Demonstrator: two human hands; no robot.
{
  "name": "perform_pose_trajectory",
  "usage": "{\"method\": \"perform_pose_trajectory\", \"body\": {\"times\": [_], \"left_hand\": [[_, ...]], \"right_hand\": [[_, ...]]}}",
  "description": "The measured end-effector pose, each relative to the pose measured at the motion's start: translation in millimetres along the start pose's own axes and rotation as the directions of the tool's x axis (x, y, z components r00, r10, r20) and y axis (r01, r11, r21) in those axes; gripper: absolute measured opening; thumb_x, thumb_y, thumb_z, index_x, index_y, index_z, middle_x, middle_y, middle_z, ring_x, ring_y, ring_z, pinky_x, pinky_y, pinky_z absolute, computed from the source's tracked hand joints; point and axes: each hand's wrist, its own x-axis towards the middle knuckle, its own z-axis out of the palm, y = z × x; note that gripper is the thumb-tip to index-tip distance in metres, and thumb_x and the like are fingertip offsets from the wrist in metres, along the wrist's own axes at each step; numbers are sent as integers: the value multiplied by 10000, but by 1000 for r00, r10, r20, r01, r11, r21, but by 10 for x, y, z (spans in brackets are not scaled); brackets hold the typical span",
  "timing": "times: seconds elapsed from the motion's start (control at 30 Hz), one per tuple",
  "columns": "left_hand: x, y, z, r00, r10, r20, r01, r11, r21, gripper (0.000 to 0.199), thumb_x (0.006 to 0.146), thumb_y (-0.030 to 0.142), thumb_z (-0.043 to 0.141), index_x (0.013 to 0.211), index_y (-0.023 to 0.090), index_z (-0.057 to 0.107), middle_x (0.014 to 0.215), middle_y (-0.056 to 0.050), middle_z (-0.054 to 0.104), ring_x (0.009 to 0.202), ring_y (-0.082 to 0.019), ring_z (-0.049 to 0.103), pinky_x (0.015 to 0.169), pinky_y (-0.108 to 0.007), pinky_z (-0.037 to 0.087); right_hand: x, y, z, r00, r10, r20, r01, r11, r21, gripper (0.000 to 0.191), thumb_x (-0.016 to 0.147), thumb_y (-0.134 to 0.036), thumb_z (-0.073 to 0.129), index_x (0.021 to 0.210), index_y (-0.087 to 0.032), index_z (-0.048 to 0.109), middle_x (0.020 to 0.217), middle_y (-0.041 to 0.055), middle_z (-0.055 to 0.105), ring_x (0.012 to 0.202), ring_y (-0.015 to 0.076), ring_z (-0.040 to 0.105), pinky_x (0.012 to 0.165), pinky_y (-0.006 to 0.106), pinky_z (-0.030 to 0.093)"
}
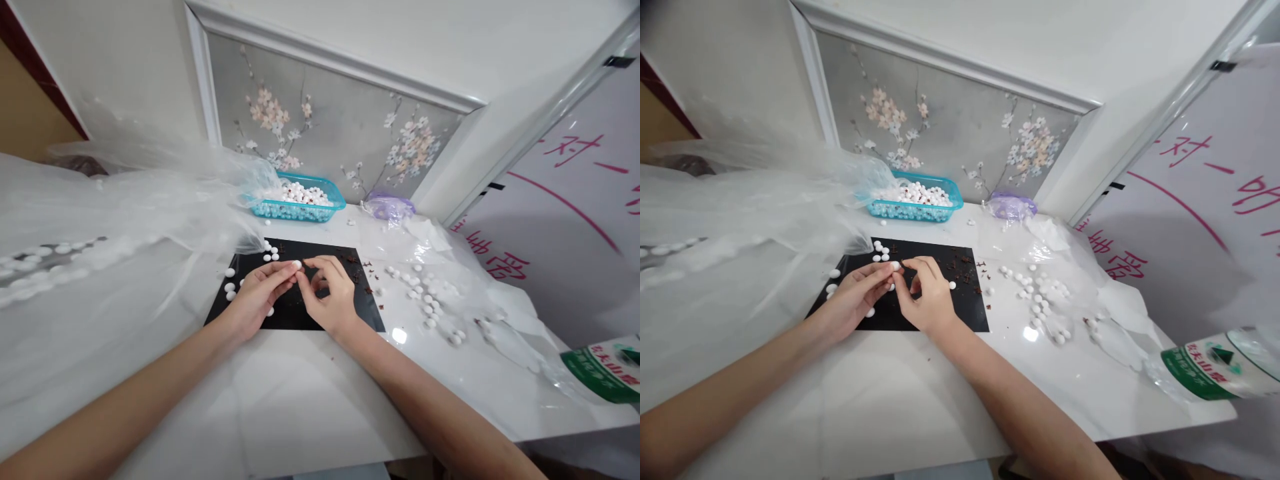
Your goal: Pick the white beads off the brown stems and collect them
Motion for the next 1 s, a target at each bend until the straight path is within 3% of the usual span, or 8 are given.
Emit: {"method": "perform_pose_trajectory", "body": {"times": [0.23,0.47,0.73,0.87,1.0], "left_hand": [[10,-19,-31,999,-8,32,9,1000,-20,162,637,291,759,755,188,717,779,19,687,692,-46,585,712,-140,481],[-4,3,-10,1000,-8,26,7,1000,11,151,620,292,768,714,187,714,744,19,683,661,-48,581,692,-145,481],[38,2,-59,999,38,26,-43,981,191,224,619,362,755,758,190,717,769,-12,701,724,-105,621,748,-223,499],[55,45,-71,988,139,62,-152,901,406,304,633,416,728,823,180,704,775,-35,705,732,-152,635,728,-273,509],[55,141,-104,955,258,149,-292,706,646,346,694,430,662,933,180,675,860,-47,707,722,-165,636,688,-272,496]], "right_hand": [[18,54,-43,995,-87,45,88,996,-23,118,861,-230,526,954,-187,584,917,52,593,548,58,524,521,201,515],[6,76,-62,982,-150,114,162,982,-100,175,885,-216,468,1002,-196,597,935,78,611,763,137,619,663,264,567],[25,77,-84,980,-112,167,128,988,-87,123,889,-227,455,942,-196,562,915,63,598,671,110,590,602,239,530],[83,125,-128,964,-90,249,117,989,-95,95,880,-232,458,907,-177,530,896,58,585,620,95,553,543,218,480],[124,212,-183,925,-31,380,121,969,-216,111,862,-249,457,880,-170,532,873,48,576,636,110,551,547,231,444]]}}
